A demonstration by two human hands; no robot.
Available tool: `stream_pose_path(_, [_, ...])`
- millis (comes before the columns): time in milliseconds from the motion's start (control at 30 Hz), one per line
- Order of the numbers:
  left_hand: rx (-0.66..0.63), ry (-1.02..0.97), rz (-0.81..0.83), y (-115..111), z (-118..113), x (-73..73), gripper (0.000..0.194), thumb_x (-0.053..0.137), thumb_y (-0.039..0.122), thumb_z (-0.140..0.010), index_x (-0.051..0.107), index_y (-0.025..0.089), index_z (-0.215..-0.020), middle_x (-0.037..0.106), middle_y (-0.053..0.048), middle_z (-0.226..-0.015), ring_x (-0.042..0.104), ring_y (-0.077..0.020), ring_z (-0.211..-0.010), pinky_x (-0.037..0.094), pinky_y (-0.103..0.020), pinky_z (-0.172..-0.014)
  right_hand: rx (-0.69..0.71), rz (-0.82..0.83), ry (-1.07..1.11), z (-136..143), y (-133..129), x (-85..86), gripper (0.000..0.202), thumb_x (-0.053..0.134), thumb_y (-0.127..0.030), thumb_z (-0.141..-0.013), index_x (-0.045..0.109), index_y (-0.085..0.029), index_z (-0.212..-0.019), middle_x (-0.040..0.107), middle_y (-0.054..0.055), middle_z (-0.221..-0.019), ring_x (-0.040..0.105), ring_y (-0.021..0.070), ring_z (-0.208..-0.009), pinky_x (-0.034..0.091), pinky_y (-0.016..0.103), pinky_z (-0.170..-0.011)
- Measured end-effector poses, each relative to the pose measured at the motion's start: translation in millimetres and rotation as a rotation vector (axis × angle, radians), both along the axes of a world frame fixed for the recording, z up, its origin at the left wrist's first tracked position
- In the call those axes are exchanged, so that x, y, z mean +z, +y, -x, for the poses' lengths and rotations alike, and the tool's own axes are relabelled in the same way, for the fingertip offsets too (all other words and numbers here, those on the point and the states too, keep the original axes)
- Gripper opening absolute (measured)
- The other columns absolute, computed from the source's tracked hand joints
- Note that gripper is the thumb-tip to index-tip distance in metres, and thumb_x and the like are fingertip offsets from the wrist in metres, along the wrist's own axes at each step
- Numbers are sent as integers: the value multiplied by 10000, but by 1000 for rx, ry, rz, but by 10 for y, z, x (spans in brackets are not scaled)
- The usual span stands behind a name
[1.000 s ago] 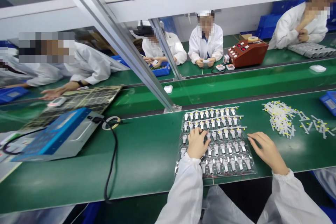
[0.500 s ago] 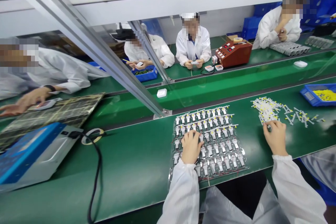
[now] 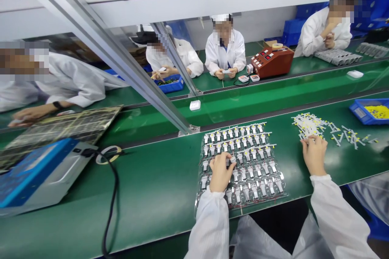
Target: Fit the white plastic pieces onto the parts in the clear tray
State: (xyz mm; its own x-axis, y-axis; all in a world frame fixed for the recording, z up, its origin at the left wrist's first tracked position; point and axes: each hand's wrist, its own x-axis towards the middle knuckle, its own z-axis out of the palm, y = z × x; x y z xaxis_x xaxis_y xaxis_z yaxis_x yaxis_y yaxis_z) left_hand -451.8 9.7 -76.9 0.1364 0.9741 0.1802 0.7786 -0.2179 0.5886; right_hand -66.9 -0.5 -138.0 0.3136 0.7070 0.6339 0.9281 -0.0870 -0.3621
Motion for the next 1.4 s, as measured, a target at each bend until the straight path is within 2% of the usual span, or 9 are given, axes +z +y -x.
stream_pose_path(167, [-7,-268,75,13,10,47,170,664,241,-774,577,198,-913,648,-36,-902,600,-215,-911,418,-401,-909,260,-22,513,327,-117,185,238,522,-392,-911,596,-179,-987,671,111,-978,636,235,-886,505,464,-848])
stream_pose_path(300, [-16,-561,218,-26,-18,113,188,692,286,-760,598,187,-889,661,-38,-894,630,-184,-864,493,-338,-846,473,13,816,755,-206,452,270,604,-381,-872,571,-204,-1074,659,81,-961,661,202,-849,546,393,-804])
stream_pose_path(367, [-33,-714,317,-71,-51,157,236,714,302,-746,601,182,-913,656,-34,-862,640,-168,-818,524,-303,-788,596,33,832,979,-252,624,252,606,-342,-877,598,-217,-1096,645,77,-966,649,196,-866,546,370,-796])
stream_pose_path(433, [-55,-797,367,-128,-95,212,263,730,307,-739,618,175,-937,648,-37,-858,637,-157,-798,538,-278,-754,685,47,768,1188,-298,785,183,595,-306,-887,657,-228,-1040,636,80,-983,626,205,-919,533,369,-811])
stream_pose_path(600, [-136,-801,350,-305,-231,397,261,723,308,-762,676,171,-979,636,-71,-971,625,-149,-830,550,-274,-785,795,67,707,1589,-372,1018,129,590,-271,-891,693,-223,-953,644,69,-924,612,203,-906,521,372,-806])
stream_pose_path(733, [-159,-826,362,-434,-326,548,315,735,272,-752,659,171,-1041,636,-48,-896,629,-135,-790,550,-282,-802,845,60,717,1773,-409,1070,109,580,-226,-897,675,-210,-947,678,64,-952,633,192,-933,518,355,-845])
stream_pose_path(867, [-172,-851,362,-485,-362,624,354,742,216,-739,617,182,-1068,644,-28,-885,638,-120,-775,537,-263,-803,838,62,719,1848,-451,1075,122,582,-194,-892,676,-219,-966,702,51,-959,659,174,-918,528,313,-831])
stream_pose_path(1067, [-153,-858,352,-473,-351,607,341,739,223,-748,595,176,-1054,647,-27,-889,634,-116,-781,519,-249,-796,862,67,750,1836,-464,1052,126,595,-179,-881,677,-218,-969,713,44,-945,674,165,-887,554,284,-781])
stream_pose_path(1400, [-152,-874,371,-489,-355,595,370,737,205,-744,578,173,-1076,648,-24,-878,627,-113,-753,513,-253,-782,950,15,581,1782,-449,1077,193,562,-88,-882,659,-210,-996,704,49,-970,660,157,-919,539,288,-831])
